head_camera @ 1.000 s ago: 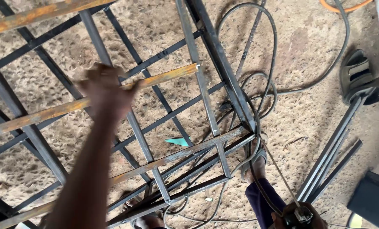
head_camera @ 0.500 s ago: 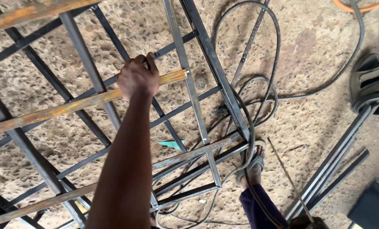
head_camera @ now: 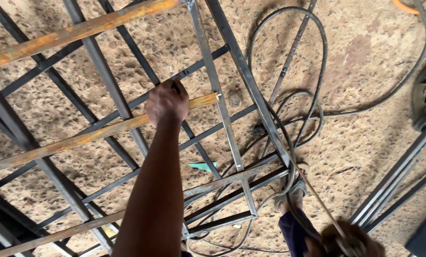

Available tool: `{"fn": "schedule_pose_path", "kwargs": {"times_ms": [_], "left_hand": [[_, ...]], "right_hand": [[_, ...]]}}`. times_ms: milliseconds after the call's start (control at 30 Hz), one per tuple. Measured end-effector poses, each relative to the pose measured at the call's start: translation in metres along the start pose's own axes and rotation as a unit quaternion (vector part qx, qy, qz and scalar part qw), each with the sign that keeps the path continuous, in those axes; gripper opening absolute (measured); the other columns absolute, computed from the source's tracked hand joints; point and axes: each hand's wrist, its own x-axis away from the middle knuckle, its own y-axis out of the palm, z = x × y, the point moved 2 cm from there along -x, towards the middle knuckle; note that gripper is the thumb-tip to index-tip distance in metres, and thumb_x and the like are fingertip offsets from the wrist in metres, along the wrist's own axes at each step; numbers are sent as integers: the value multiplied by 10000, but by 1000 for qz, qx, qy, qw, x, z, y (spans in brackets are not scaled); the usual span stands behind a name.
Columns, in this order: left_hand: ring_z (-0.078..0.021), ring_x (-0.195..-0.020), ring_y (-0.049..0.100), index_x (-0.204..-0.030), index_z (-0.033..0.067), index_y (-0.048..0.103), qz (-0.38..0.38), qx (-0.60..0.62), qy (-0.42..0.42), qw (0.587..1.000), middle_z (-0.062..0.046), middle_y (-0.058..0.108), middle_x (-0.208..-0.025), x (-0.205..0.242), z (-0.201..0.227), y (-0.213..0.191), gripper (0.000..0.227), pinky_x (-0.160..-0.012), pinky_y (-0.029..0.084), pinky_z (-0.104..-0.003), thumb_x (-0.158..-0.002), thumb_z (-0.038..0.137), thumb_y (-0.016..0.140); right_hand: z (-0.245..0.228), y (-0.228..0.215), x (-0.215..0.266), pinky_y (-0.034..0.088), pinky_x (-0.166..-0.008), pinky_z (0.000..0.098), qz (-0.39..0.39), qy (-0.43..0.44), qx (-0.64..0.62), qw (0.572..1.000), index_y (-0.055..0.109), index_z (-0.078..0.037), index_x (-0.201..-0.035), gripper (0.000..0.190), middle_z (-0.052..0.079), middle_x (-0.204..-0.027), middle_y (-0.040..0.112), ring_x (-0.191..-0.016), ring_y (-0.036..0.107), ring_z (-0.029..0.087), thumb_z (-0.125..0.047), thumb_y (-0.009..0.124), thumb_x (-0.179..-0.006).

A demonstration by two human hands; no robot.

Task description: Welding and hammering metal strips onto a rectangular lattice frame.

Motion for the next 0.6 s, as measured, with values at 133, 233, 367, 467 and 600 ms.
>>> {"fn": "schedule_pose_path", "kwargs": {"times_ms": [133, 233, 367, 467, 600], "left_hand": [[-100, -517, 539, -866, 168, 671, -7, 10, 0, 1000, -31, 611, -688, 5, 3, -4, 614, -431, 464, -277, -1075, 566, 253], [-130, -547, 574, -831, 160, 674, 14, 12, 16, 1000, -47, 629, -700, 11, 4, -11, 608, -469, 488, -310, -1073, 564, 290], [-151, -537, 628, -800, 150, 660, -5, 57, 2, 998, -81, 631, -671, 15, 4, -12, 603, -454, 566, -341, -1082, 533, 289], [-141, -500, 584, -746, 155, 666, 13, 62, 19, 998, -61, 610, -616, 14, 2, -9, 598, -460, 531, -330, -1049, 558, 344], [-134, -470, 540, -694, 136, 649, 23, 54, 31, 998, -68, 590, -594, 8, 0, -1, 626, -425, 509, -332, -1070, 535, 346]], "right_hand": [[-48, -13, -79, 608, -639, 335, -26, 25, -54, 998, 692, -113, -848, 379, -5, -702, 675, -622, 692, 159, -372, 894, -659], [-64, -13, -88, 623, -566, 313, -46, 71, -142, 986, 690, -125, -820, 344, -26, -642, 666, -561, 685, 131, -353, 875, -641], [-30, 4, -55, 603, -520, 317, -67, 64, -141, 986, 677, -109, -822, 358, -32, -576, 647, -514, 674, 119, -368, 862, -658], [-43, -3, -65, 580, -482, 331, -85, 63, -131, 986, 683, -99, -798, 382, -15, -562, 642, -492, 676, 129, -405, 879, -678], [-27, 0, -54, 585, -492, 343, -92, 69, -114, 987, 684, -95, -778, 390, 1, -562, 643, -501, 681, 143, -414, 880, -671]]}}
